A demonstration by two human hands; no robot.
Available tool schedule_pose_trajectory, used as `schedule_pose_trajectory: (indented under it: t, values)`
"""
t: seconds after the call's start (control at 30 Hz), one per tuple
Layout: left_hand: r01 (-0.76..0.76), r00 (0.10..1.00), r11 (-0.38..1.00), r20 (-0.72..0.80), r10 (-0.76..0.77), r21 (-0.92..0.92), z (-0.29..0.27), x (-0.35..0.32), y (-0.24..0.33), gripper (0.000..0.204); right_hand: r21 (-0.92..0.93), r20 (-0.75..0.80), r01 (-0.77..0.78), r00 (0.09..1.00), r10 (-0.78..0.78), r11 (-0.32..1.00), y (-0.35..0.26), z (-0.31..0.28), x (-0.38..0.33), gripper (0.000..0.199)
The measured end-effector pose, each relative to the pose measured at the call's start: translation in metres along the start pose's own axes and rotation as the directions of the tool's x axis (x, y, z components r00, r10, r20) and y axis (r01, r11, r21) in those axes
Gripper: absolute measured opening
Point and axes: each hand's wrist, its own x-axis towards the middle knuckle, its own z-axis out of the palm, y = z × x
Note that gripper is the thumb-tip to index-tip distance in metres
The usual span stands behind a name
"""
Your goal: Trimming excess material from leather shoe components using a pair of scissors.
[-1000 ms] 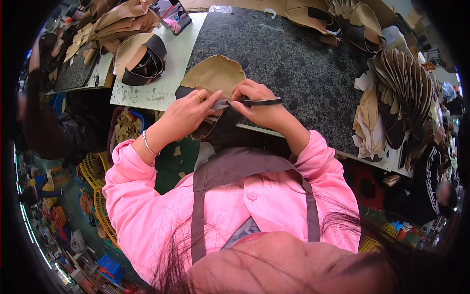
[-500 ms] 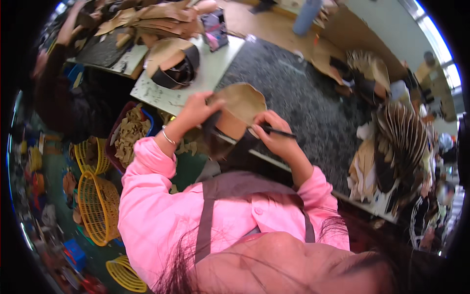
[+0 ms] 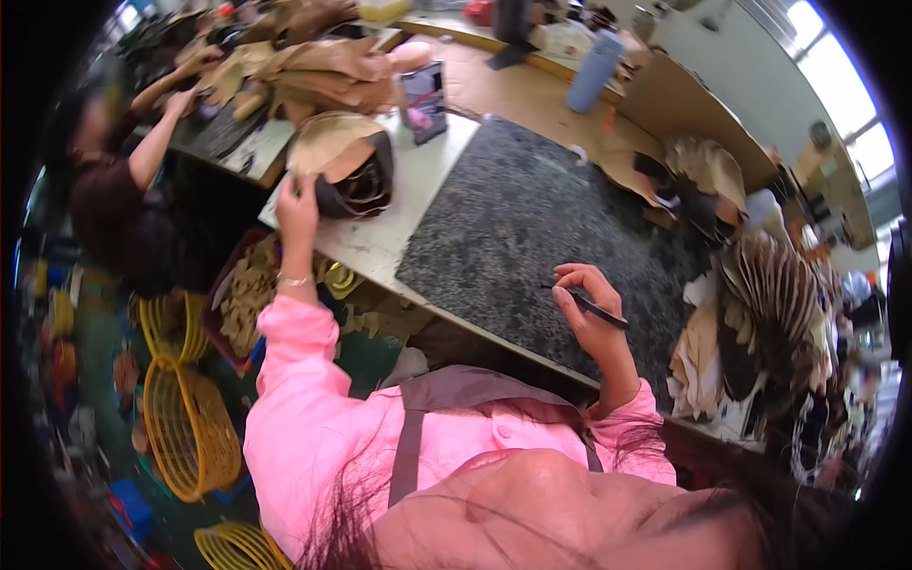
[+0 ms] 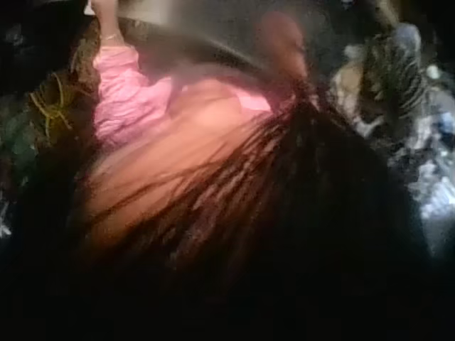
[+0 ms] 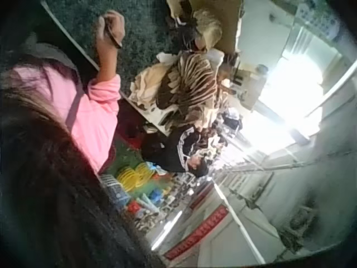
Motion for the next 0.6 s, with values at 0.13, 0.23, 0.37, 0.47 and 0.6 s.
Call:
schedule_pose_trajectory:
  t: [0.13, 0.23, 0.37, 0.47, 0.6]
  values:
    - [-0.156, 0.915, 0.904, -0.287, 0.284, 0.397, -0.017, -0.020, 0.057, 0.045, -0.095, -0.130, 0.008, 0.991, -0.021, 0.995, 0.018, -0.036, -0.007, 0.011]
    - [-0.177, 0.979, 0.963, 0.060, 0.193, -0.205, 0.027, -0.047, 0.143, 0.030, -0.230, -0.276, 0.086, 0.950, -0.149, 0.969, 0.046, -0.054, 0.000, 0.010]
    - [0.490, 0.330, 0.826, 0.936, 0.122, -0.280, 0.160, -0.091, 0.258, 0.041, -0.243, -0.537, 0.055, 0.824, -0.181, 0.968, 0.092, -0.047, 0.021, 0.011]
    - [0.722, 0.164, 0.679, 0.986, 0.019, -0.133, 0.297, -0.119, 0.295, 0.039, -0.245, -0.544, 0.005, 0.827, -0.142, 0.969, 0.121, -0.047, 0.017, 0.010]
    - [0.657, 0.474, 0.722, 0.863, -0.174, -0.216, 0.396, -0.134, 0.300, 0.038, -0.320, -0.563, 0.072, 0.788, -0.250, 0.945, 0.127, -0.054, 0.020, 0.010]
